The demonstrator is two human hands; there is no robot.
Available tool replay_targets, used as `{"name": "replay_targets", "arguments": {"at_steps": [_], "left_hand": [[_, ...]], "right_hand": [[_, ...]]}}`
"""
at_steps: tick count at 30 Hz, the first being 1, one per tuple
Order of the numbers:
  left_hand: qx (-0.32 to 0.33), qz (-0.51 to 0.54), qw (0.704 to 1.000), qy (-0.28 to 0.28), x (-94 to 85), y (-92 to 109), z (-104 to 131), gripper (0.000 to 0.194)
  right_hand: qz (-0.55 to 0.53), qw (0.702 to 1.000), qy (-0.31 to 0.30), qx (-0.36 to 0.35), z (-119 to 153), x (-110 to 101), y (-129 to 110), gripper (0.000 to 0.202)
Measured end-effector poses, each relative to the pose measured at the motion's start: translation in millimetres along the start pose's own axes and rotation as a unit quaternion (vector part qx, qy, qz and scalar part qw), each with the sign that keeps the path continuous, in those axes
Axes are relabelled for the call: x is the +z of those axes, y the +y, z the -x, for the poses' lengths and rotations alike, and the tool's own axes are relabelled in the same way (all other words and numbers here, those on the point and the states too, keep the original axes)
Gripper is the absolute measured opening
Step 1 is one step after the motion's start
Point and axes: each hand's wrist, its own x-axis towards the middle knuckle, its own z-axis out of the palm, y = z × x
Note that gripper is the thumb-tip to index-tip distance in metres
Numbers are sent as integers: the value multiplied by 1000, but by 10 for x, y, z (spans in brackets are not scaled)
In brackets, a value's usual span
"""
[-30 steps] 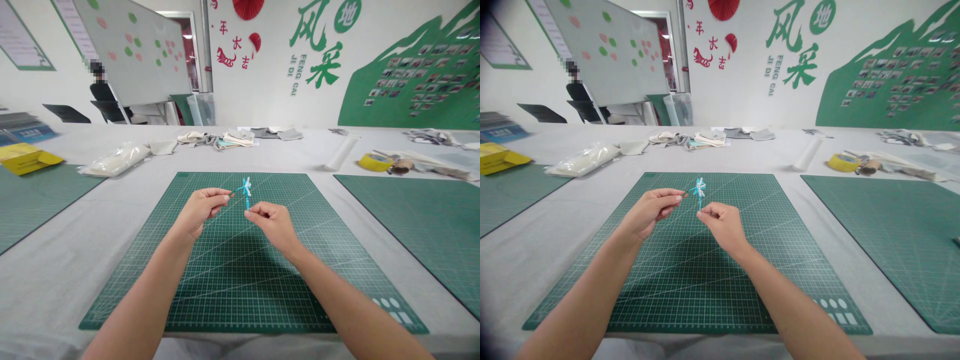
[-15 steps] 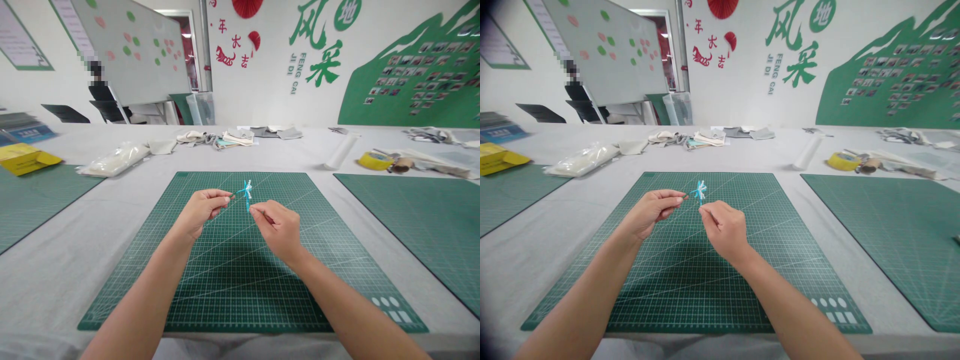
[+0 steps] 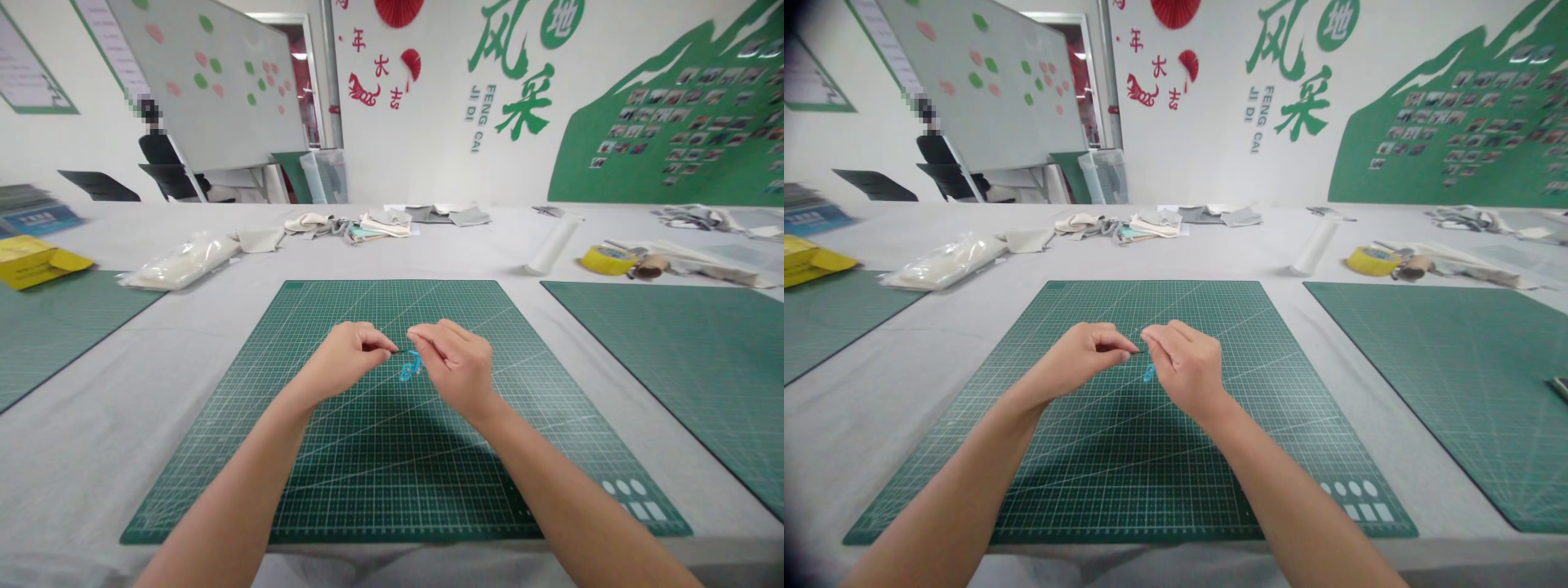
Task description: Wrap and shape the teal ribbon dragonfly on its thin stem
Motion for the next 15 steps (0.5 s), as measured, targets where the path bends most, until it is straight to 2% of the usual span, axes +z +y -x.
{"name": "replay_targets", "arguments": {"at_steps": [8, 12, 15], "left_hand": [[51, -7, 993, -106, -35, 21, 23, 23], [46, 32, 991, -125, -52, 27, 40, 20], [39, 42, 990, -129, -69, 44, 48, 19]], "right_hand": [[-52, 991, -92, 83, -42, 22, 77, 15], [-109, 975, -118, 153, -71, 26, 110, 11], [-167, 952, -132, 222, -94, 38, 157, 10]]}}
